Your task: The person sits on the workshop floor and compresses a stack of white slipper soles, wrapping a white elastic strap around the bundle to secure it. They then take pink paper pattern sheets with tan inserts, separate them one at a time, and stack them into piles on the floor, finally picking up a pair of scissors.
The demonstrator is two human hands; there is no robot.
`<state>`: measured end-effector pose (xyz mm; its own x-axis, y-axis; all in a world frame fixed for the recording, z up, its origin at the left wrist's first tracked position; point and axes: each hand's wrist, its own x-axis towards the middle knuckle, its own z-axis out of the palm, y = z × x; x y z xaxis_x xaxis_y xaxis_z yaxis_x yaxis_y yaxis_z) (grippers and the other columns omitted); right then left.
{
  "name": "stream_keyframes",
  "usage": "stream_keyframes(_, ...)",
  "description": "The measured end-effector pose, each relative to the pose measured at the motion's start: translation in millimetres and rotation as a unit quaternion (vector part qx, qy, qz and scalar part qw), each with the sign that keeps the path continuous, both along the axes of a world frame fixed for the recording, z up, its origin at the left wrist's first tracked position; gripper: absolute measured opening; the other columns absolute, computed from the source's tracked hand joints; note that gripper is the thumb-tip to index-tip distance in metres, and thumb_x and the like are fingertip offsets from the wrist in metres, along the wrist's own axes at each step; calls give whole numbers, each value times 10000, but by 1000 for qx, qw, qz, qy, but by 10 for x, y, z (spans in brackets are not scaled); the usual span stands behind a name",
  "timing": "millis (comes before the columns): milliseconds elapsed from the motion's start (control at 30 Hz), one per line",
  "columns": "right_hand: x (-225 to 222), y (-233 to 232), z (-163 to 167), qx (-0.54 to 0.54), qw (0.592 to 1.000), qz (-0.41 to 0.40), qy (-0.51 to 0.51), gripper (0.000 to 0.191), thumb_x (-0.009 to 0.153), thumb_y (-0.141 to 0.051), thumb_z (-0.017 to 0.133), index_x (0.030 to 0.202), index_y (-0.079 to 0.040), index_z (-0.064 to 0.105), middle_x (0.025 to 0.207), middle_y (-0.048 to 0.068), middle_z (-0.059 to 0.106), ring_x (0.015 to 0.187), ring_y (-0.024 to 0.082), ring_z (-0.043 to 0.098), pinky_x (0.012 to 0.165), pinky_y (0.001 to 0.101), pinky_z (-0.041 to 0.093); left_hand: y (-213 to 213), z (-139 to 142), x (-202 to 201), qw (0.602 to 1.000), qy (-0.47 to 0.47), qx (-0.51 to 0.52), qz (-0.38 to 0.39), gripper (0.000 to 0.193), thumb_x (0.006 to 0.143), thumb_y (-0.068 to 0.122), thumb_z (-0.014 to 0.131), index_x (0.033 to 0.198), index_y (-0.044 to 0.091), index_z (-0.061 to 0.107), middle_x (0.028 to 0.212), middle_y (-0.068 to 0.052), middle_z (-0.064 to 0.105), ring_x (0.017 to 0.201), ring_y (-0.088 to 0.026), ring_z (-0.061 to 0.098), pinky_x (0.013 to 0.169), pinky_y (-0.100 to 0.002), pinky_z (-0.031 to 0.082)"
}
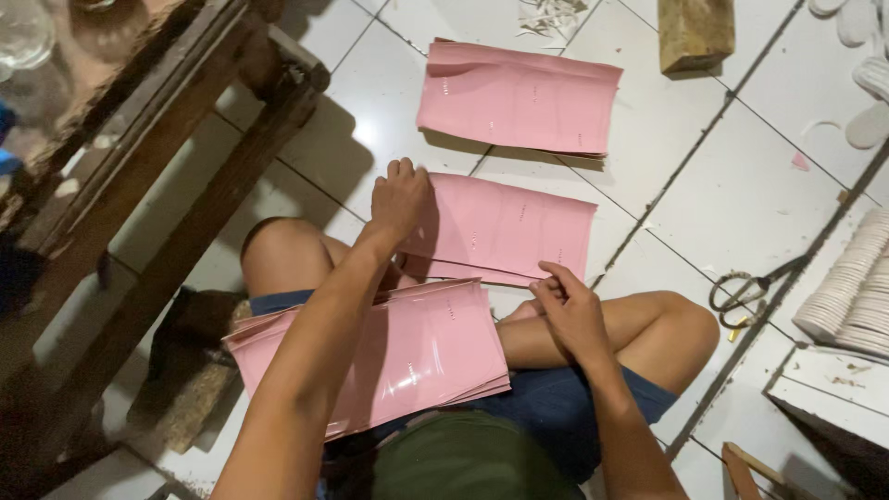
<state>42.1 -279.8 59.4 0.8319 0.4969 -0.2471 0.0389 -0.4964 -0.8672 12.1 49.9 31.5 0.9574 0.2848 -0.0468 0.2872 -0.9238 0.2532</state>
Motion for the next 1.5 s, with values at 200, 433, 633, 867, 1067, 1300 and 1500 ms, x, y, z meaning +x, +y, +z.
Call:
stream_keyframes(200, 83, 215, 424, 7, 940, 51, -338, 577, 833, -173, 791, 1330, 46, 596, 1177, 274, 616, 1048, 326, 616, 793, 318, 577, -348, 494, 75, 944, -16, -303, -128, 22, 937, 49, 622, 937, 62, 640, 888, -112, 674, 836, -324, 651, 748, -451, 509)
stream_keyframes(433, 772, 413, 1457, 69, 950, 89, -292, 297, 904, 89, 639, 1159, -2, 759, 1052, 101, 748, 970, 177, 696, 912, 310, 564, -475, 1430, 83, 824, -239, -490, -155, 459, 1013, 349, 714, 1377, 88, 614, 1302, -95, 723, 1217, -207, 679, 1104, -363, 525)
stream_keyframes(633, 1004, 147, 2352, 312, 926, -105, -184, 95, 1101, 140, 610, 1168, 106, 668, 999, 126, 673, 769, 154, 550, 714, 255, 418, -298, 951, -99, 516, -191, -834, -33, 873, 985, 655, 499, 1657, 165, 235, 1574, -132, 469, 1516, -207, 391, 1237, -421, 304)
stream_keyframes(867, 836, 242, 2179, 415, 877, -243, 17, 359, 830, 10, 615, 1186, -12, 583, 1054, 82, 696, 943, 200, 716, 808, 359, 624, -765, 521, -244, 425, -207, -879, 64, 378, 926, 44, 687, 1285, 1, 579, 1217, -100, 657, 1093, -187, 658, 984, -372, 545)
stream_keyframes(1067, 676, -115, 1547, 408, 881, -237, 33, 272, 1062, -10, 662, 1313, 79, 607, 1231, 120, 687, 1126, 231, 678, 981, 389, 567, -614, 906, -650, 576, -195, -783, 132, 271, 962, 30, 673, 1221, -49, 660, 895, -41, 650, 667, -55, 512, 576, -204, 416)
stream_keyframes(1300, 289, -99, 1063, 317, 917, -142, 196, 210, 997, -11, 669, 1203, 23, 661, 1057, 86, 693, 927, 177, 673, 859, 345, 566, -31, 1612, -1751, 652, -249, -688, 199, 236, 960, 48, 683, 1190, 19, 639, 848, 29, 656, 608, -27, 504, 504, -211, 398)
stream_keyframes(1500, -25, -31, 917, 239, 936, -103, 236, 149, 966, 5, 676, 1108, 48, 683, 942, 81, 696, 798, 150, 638, 715, 251, 510, 53, 2062, -2792, 718, -247, -574, 306, 131, 984, 70, 687, 1056, -38, 673, 777, -4, 628, 607, -54, 540, 491, -231, 430)
